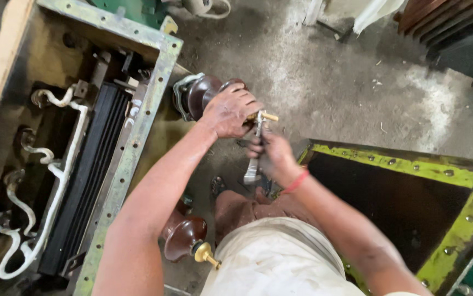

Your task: The person uses a wrench to tighten a brass fitting on a brown insulator mounted on a metal frame. They repeat the tightening action on multiple similar insulators, moving between them as needed.

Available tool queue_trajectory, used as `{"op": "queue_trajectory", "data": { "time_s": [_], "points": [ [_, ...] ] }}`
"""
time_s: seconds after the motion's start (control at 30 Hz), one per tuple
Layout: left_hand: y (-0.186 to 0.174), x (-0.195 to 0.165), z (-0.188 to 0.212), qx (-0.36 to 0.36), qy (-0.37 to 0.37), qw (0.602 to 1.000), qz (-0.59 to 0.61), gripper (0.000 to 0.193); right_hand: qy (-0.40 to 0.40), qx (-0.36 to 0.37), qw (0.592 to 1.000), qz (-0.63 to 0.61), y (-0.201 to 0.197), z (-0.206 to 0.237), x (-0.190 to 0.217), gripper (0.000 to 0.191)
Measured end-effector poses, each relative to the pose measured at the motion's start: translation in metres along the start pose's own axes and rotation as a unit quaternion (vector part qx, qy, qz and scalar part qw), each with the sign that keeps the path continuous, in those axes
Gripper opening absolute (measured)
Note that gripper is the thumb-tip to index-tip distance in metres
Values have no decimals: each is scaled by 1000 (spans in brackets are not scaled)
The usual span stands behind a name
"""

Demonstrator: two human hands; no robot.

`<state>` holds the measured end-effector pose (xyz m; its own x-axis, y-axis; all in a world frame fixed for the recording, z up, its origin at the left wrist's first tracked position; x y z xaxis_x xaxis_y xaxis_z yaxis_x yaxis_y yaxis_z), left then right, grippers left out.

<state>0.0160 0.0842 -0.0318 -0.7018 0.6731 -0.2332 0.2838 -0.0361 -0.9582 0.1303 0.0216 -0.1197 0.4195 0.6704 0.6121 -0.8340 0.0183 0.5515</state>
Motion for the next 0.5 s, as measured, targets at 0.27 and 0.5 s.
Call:
{"op": "queue_trajectory", "data": {
  "time_s": [0.27, 0.5],
  "points": [
    [-6, -1, -2, -58, 14, 998, -6, 39, -80, -48, 913, 398, -22, 25, 31, 26],
    [-9, -3, 4, 10, -14, 1000, -5, 31, -450, 166, 504, 718, 22, 3, 129, 13]
  ]
}}
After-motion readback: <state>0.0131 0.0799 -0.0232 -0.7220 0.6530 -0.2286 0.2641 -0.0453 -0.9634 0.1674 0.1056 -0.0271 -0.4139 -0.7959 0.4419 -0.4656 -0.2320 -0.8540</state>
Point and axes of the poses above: each hand's wrist, its own z-axis away from the middle knuckle, its own y-axis out of the palm, x = y × z, the point moved 7 cm from there along -z, towards the middle knuckle, and after that the axes turned 3 degrees about -y, right-handed, at the moved point
